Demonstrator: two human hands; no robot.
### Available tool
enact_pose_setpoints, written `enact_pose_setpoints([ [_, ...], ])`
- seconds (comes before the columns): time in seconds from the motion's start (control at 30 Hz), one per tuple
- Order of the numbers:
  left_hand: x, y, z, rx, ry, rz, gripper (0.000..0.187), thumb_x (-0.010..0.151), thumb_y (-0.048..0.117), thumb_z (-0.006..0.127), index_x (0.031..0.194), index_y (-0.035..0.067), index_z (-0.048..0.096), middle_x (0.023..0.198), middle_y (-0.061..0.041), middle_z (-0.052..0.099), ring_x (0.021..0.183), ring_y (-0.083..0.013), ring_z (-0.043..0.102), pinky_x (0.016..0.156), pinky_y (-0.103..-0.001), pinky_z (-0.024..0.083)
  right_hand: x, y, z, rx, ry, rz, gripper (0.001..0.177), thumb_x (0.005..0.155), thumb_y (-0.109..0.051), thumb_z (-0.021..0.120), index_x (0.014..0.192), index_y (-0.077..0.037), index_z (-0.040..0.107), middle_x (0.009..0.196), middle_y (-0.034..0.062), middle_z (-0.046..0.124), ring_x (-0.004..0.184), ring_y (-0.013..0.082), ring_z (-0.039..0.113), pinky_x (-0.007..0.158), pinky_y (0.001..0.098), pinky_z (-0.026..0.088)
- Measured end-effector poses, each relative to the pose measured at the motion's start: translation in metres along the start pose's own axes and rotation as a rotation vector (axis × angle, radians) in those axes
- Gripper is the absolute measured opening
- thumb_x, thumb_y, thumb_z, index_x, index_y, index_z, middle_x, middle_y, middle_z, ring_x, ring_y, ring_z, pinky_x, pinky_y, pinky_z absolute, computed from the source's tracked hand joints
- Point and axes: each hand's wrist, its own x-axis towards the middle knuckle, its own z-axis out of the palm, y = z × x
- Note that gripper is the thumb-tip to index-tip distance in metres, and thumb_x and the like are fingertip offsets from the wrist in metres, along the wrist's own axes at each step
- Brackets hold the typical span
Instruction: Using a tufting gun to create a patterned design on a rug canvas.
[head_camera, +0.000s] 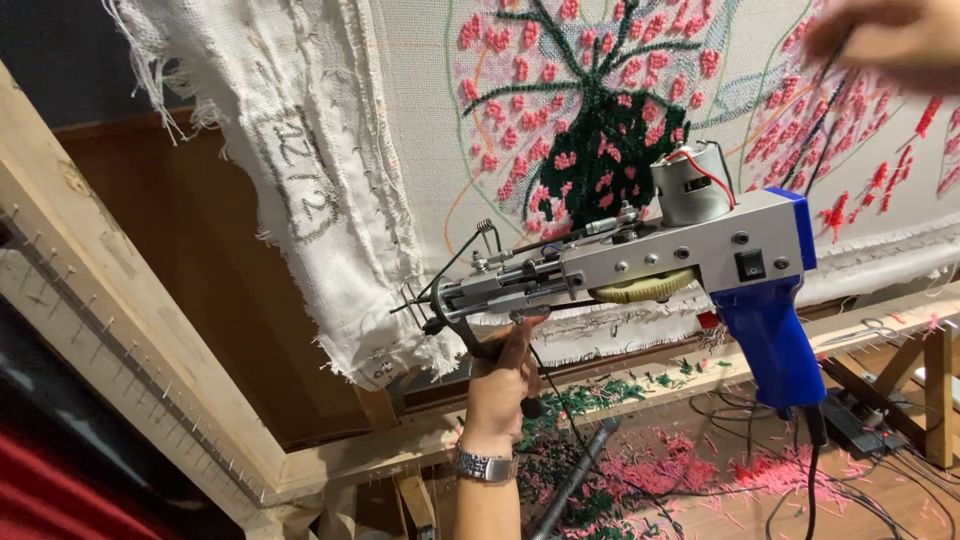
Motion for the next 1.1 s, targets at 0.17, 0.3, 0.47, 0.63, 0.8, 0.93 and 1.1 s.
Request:
enact_pose_setpoints([
  [0.17,0.002,-0.004,-0.007,0.041,0.084,0.054,0.042,0.099,0.036,0.064,0.116,-0.001,0.075,0.05,0.004,0.046,0.041,-0.0086,0.041,0.042,-0.029,0.031,0.045,-0.081,0.109,-0.053,0.055,-0.012,0.045,0.095,-0.016,0.066,0.139,-0.007,0.067,0.128,0.0138,0.073,0.116,0.0244,0.071,0.102,0.0417,0.052],
  [0.3,0.001,-0.003,-0.003,-0.146,0.094,0.02,0.042,0.096,0.038,0.066,0.121,0.006,0.074,0.052,0.007,0.039,0.044,-0.0059,0.033,0.045,-0.027,0.027,0.035,-0.092,0.138,0.183,-0.02,0.067,0.045,0.095,-0.017,0.064,0.139,-0.007,0.061,0.133,0.0137,0.07,0.121,0.0241,0.068,0.104,0.043,0.05],
  [0.47,0.001,0.011,0.01,-0.069,0.191,0.031,0.049,0.094,0.044,0.066,0.118,0.003,0.076,0.049,0.008,0.03,0.042,-0.0068,0.03,0.042,-0.027,0.025,-0.01,-0.182,0.167,0.767,-0.086,-0.442,0.05,0.103,-0.027,0.051,0.141,0.005,0.056,0.137,0.0234,0.067,0.122,0.0312,0.068,0.106,0.0483,0.049],
  [0.63,0.009,-0.011,0.002,-0.053,0.196,-0.029,0.042,0.094,0.044,0.064,0.115,0.01,0.076,0.053,0.007,0.044,0.045,-0.0063,0.042,0.044,-0.026,0.033,-0.011,-0.158,0.208,1.009,-0.219,-0.553,0.054,0.103,-0.03,0.06,0.139,0.012,0.057,0.129,0.0313,0.067,0.111,0.0393,0.072,0.096,0.0507,0.055],
  [0.8,0.014,-0.023,0.01,0.019,0.055,0.03,0.031,0.096,0.04,0.065,0.105,0.014,0.079,0.053,0.007,0.051,0.042,-0.0043,0.044,0.04,-0.023,0.034,-0.006,-0.101,0.266,1.015,0.102,-0.119,0.045,0.097,-0.031,0.068,0.124,0.004,0.063,0.099,0.0271,0.072,0.086,0.0381,0.074,0.072,0.0493,0.058],
  [0.93,0.019,-0.048,0.012,0.089,-0.048,-0.082,0.025,0.095,0.033,0.074,0.098,0.008,0.076,0.057,0.008,0.052,0.044,-0.0038,0.042,0.04,-0.022,0.031,-0.017,-0.059,0.312,1.256,0.146,-0.061,0.039,0.094,-0.027,0.073,0.11,0.007,0.064,0.078,0.013,0.062,0.064,0.0236,0.058,0.054,0.0402,0.048],
  [1.1,0.023,-0.089,0.037,0.041,-0.235,-0.092,0.032,0.101,0.037,0.074,0.098,0.005,0.071,0.062,0.01,0.053,0.048,-0.0028,0.043,0.042,-0.022,0.031,-0.038,-0.001,0.339,1.291,0.351,0.007,0.037,0.087,-0.024,0.073,0.101,0.009,0.062,0.07,0.0094,0.057,0.054,0.0205,0.049,0.048,0.0394,0.041],
])
